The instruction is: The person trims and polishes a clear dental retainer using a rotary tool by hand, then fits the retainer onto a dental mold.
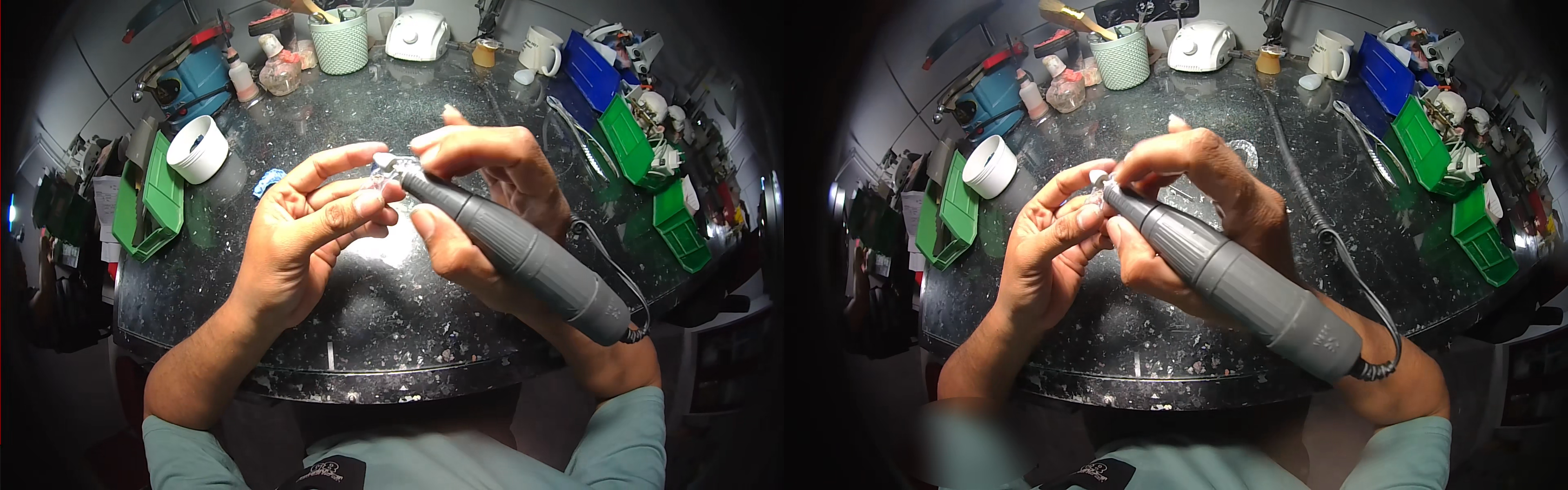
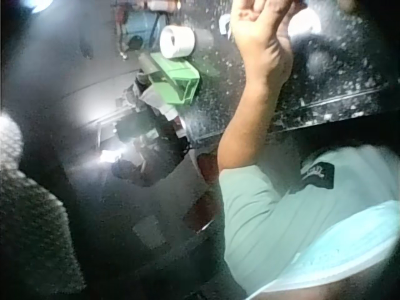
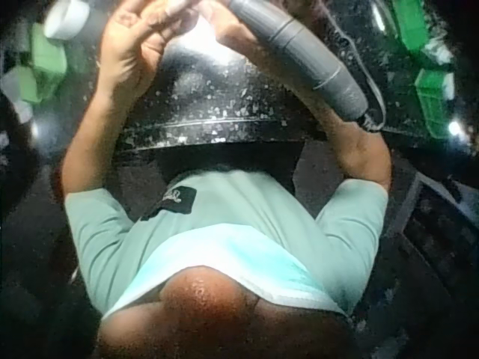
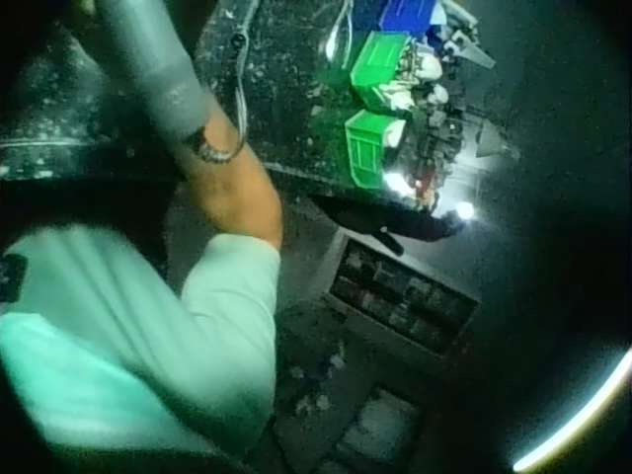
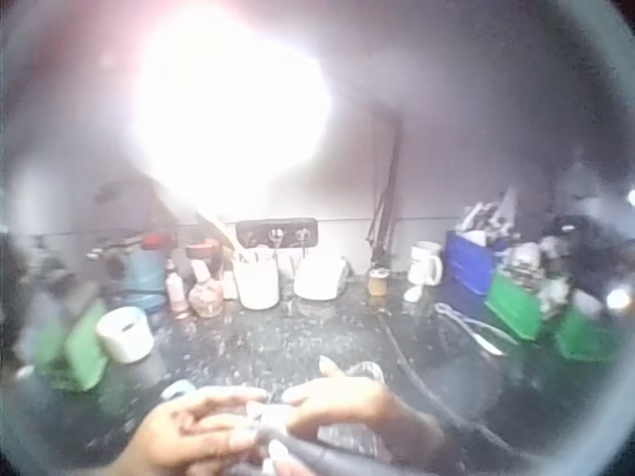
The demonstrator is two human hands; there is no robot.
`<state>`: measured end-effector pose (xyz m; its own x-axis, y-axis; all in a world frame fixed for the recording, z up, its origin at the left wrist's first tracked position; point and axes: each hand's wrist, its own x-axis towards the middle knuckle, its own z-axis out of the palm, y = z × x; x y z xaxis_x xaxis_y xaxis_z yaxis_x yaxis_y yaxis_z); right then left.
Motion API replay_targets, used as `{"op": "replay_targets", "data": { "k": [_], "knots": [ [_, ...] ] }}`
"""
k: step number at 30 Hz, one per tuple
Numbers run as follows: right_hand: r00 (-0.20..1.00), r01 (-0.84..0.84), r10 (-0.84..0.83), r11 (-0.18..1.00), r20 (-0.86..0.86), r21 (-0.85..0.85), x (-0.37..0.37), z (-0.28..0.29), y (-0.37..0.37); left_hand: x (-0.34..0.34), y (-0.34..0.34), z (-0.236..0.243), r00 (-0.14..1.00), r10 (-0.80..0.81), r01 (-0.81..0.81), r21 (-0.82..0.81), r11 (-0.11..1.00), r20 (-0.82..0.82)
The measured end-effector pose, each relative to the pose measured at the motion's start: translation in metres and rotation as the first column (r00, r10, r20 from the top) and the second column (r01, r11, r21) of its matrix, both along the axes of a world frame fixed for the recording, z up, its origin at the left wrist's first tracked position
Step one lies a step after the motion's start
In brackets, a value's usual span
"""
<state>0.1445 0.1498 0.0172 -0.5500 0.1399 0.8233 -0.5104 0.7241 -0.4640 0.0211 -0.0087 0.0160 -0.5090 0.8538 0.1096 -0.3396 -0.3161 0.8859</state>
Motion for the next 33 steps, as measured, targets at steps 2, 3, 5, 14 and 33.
{"op": "replay_targets", "data": {
  "k": [2,3,5,14,33],
  "knots": [
    [0.999,-0.048,0.048,0.998,-0.005,-0.048,-0.002,-0.004,0.000,-0.003,-0.001,0.000,1.000,0.005,-0.004,-0.026,1.000,0.018],
    [0.997,-0.074,0.073,0.995,-0.009,-0.073,-0.003,-0.005,0.000,-0.003,-0.001,-0.001,1.000,0.005,-0.005,-0.026,1.000,0.017],
    [0.998,-0.063,0.061,0.997,-0.031,-0.036,-0.005,-0.006,0.000,-0.003,0.000,-0.003,1.000,0.013,-0.012,-0.020,1.000,0.013],
    [0.993,-0.010,0.023,0.993,-0.115,0.114,-0.009,-0.007,0.005,-0.003,-0.001,-0.003,1.000,0.010,-0.010,-0.007,1.000,0.020],
    [0.995,-0.086,0.086,0.996,-0.050,0.009,-0.004,0.000,-0.002,0.001,0.000,0.000,1.000,0.016,-0.016,0.014,1.000,0.017]
  ]
}}
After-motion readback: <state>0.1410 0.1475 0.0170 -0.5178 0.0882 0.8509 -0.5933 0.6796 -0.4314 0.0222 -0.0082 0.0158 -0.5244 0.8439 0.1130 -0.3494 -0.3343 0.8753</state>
